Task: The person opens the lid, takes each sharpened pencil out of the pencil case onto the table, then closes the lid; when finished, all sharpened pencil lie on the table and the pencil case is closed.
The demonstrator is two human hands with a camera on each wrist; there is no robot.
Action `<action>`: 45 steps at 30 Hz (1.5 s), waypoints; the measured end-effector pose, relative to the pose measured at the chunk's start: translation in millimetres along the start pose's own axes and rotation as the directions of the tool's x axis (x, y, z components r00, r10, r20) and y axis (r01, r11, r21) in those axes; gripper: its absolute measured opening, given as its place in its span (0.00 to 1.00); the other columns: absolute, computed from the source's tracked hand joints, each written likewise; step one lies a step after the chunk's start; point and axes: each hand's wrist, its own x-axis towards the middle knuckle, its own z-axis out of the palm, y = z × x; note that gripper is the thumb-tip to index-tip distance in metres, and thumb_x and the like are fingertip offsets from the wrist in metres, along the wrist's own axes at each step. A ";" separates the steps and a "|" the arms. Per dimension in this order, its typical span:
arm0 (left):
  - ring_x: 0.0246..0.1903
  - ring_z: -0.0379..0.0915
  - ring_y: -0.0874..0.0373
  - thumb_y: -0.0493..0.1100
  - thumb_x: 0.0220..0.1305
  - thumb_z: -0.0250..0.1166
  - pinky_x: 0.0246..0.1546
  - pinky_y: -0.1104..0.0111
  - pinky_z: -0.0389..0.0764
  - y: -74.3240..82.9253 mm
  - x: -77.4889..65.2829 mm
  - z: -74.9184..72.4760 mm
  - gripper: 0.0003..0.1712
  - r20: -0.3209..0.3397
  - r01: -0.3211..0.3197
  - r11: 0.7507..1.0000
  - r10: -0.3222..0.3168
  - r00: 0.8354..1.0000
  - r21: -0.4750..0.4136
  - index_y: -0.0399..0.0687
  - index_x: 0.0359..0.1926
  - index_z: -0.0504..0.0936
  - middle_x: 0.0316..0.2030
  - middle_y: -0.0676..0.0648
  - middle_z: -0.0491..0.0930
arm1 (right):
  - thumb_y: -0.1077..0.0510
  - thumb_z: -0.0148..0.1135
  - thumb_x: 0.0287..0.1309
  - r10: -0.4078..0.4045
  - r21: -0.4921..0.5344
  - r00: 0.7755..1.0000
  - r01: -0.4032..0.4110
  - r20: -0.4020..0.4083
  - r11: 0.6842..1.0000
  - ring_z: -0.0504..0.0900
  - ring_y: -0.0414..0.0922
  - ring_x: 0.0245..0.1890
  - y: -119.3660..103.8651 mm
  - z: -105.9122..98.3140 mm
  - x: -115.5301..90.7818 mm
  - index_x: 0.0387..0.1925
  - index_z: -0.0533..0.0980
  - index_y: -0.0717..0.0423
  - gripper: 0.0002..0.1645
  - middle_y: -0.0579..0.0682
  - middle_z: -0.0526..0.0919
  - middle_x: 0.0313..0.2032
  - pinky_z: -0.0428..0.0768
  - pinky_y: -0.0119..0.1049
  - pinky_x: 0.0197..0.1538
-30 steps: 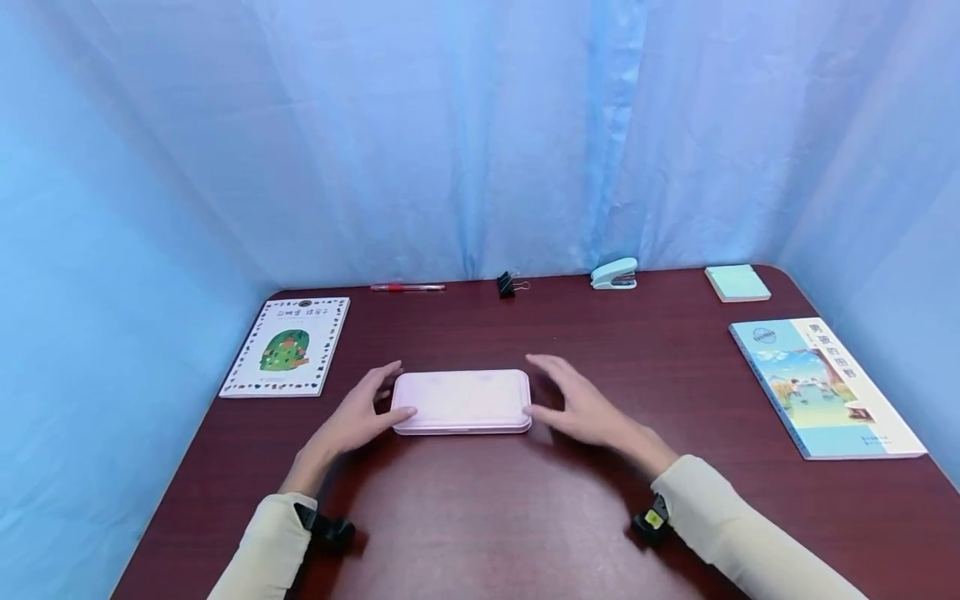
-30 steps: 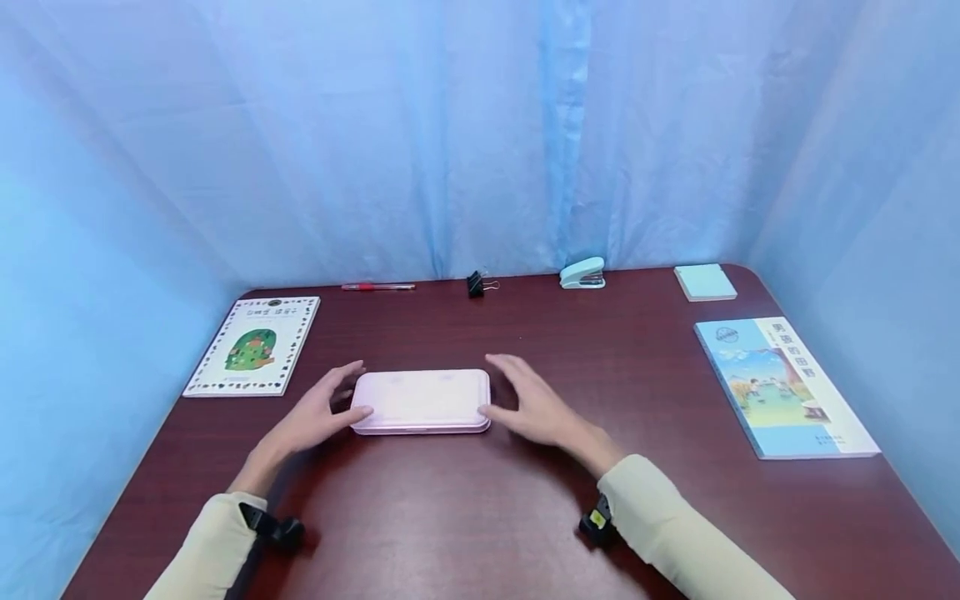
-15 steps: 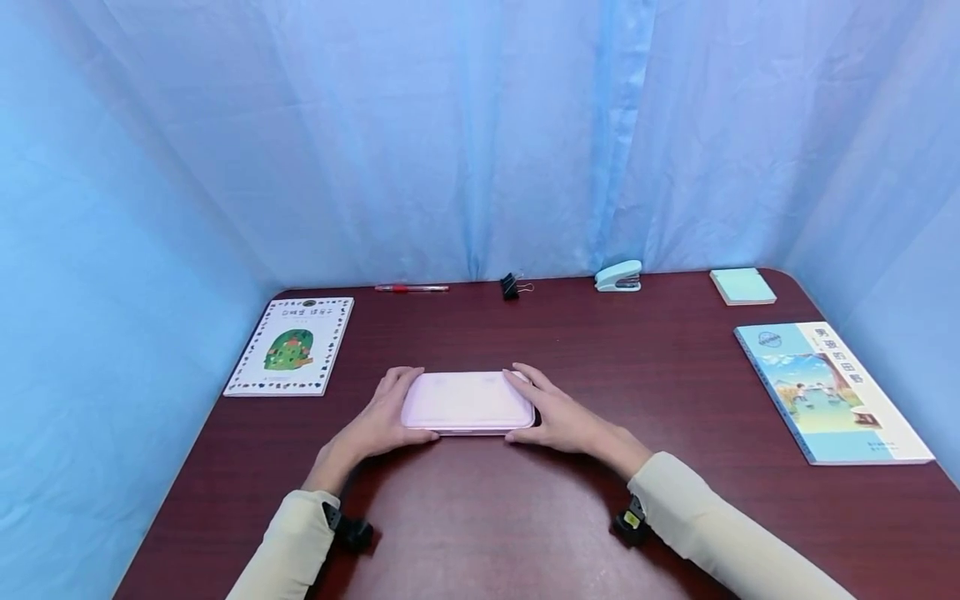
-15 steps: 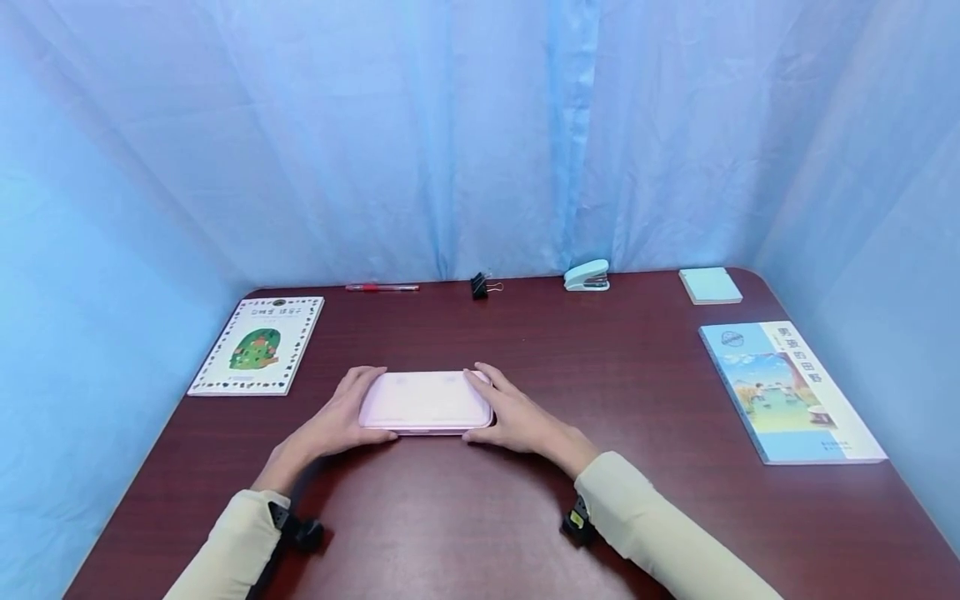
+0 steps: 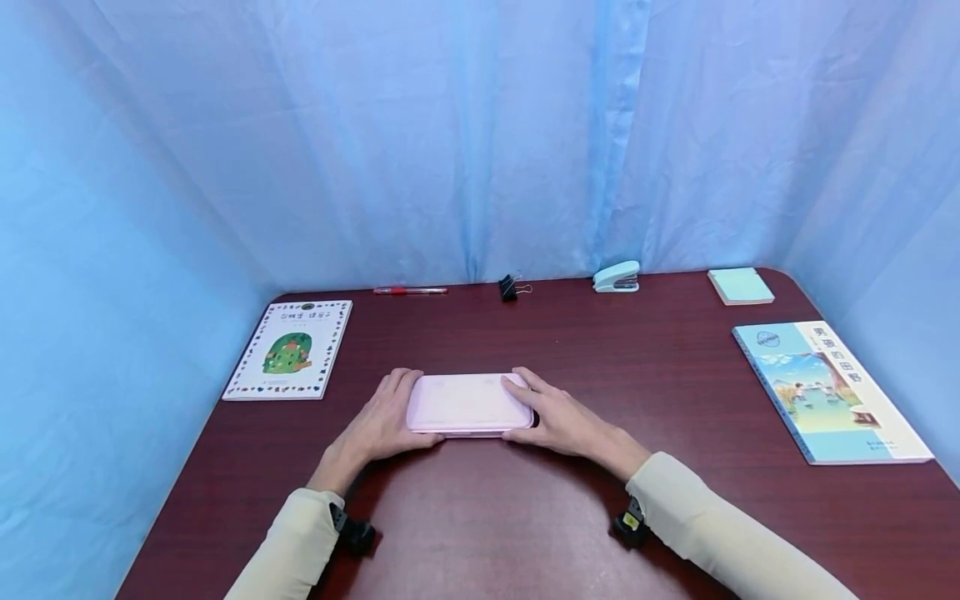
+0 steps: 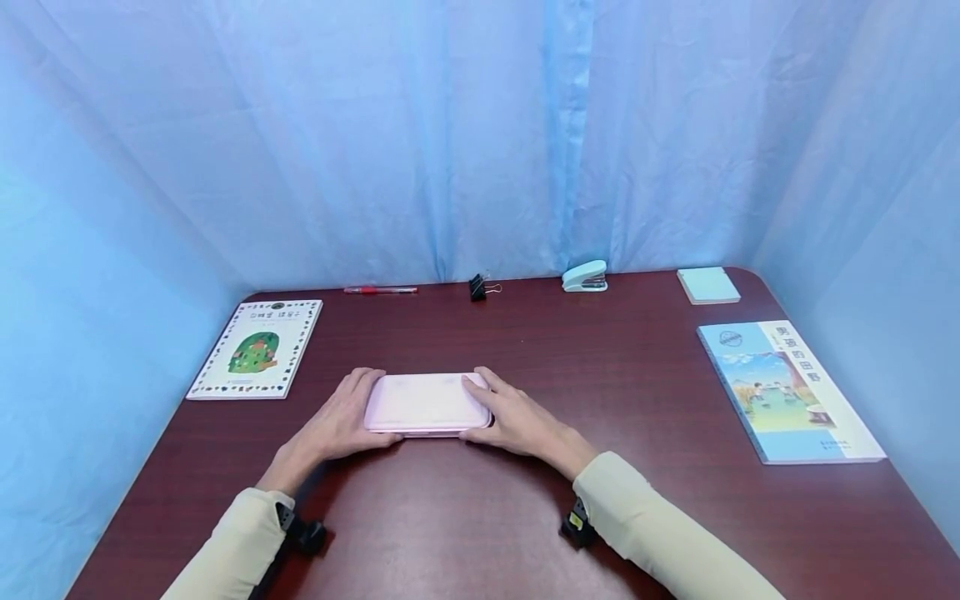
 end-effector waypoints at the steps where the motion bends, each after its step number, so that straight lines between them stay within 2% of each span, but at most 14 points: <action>1: 0.50 0.61 0.54 0.70 0.36 0.67 0.52 0.61 0.68 -0.1 -0.1 -0.1 0.54 -0.003 -0.003 1.000 0.003 1.000 0.005 0.42 0.59 0.64 0.52 0.46 0.65 | 0.36 0.62 0.50 -0.011 -0.007 1.000 0.010 -0.005 1.000 0.71 0.50 0.56 0.4 0.1 0.3 0.67 0.60 0.51 0.47 0.56 0.59 0.66 0.70 0.44 0.54; 12: 0.50 0.62 0.53 0.70 0.34 0.68 0.51 0.61 0.69 -1.9 -0.5 2.6 0.54 -0.040 -0.020 1.000 0.021 0.999 0.024 0.41 0.58 0.65 0.51 0.45 0.66 | 0.36 0.62 0.50 -0.059 -0.038 0.998 0.058 -0.022 0.998 0.74 0.50 0.51 2.9 -1.1 1.2 0.66 0.62 0.52 0.45 0.57 0.62 0.64 0.72 0.42 0.52; 18: 0.50 0.63 0.53 0.70 0.33 0.68 0.50 0.61 0.70 -1.2 0.8 3.8 0.55 -0.041 -0.010 1.000 0.011 0.999 0.021 0.40 0.58 0.66 0.50 0.46 0.66 | 0.35 0.61 0.50 -0.058 -0.039 0.998 0.057 -0.023 0.998 0.73 0.50 0.54 4.5 -1.2 0.3 0.66 0.63 0.52 0.45 0.58 0.62 0.63 0.72 0.42 0.53; 28: 0.50 0.62 0.53 0.70 0.34 0.68 0.50 0.61 0.70 1.6 0.5 2.2 0.55 -0.021 0.008 1.000 -0.008 1.000 0.022 0.40 0.59 0.64 0.51 0.45 0.65 | 0.37 0.63 0.50 -0.049 -0.039 0.998 0.048 -0.034 0.998 0.74 0.49 0.50 2.3 0.3 0.5 0.65 0.63 0.53 0.45 0.57 0.63 0.63 0.73 0.42 0.50; 37: 0.50 0.62 0.50 0.71 0.35 0.68 0.47 0.59 0.73 7.7 1.3 -0.1 0.57 -0.066 -0.009 0.999 0.013 0.998 0.051 0.37 0.59 0.64 0.52 0.42 0.65 | 0.37 0.63 0.49 -0.016 -0.057 1.000 0.015 -0.024 0.998 0.74 0.50 0.51 -0.9 -2.8 3.0 0.65 0.63 0.51 0.45 0.57 0.62 0.63 0.73 0.42 0.51; 45: 0.51 0.61 0.50 0.72 0.33 0.67 0.50 0.60 0.71 10.3 0.8 3.6 0.58 -0.040 0.035 0.998 -0.033 0.999 0.059 0.37 0.59 0.64 0.52 0.42 0.65 | 0.35 0.62 0.50 -0.010 -0.055 1.000 0.009 -0.016 0.998 0.74 0.52 0.52 0.3 0.4 -0.4 0.66 0.62 0.50 0.46 0.58 0.61 0.64 0.73 0.43 0.52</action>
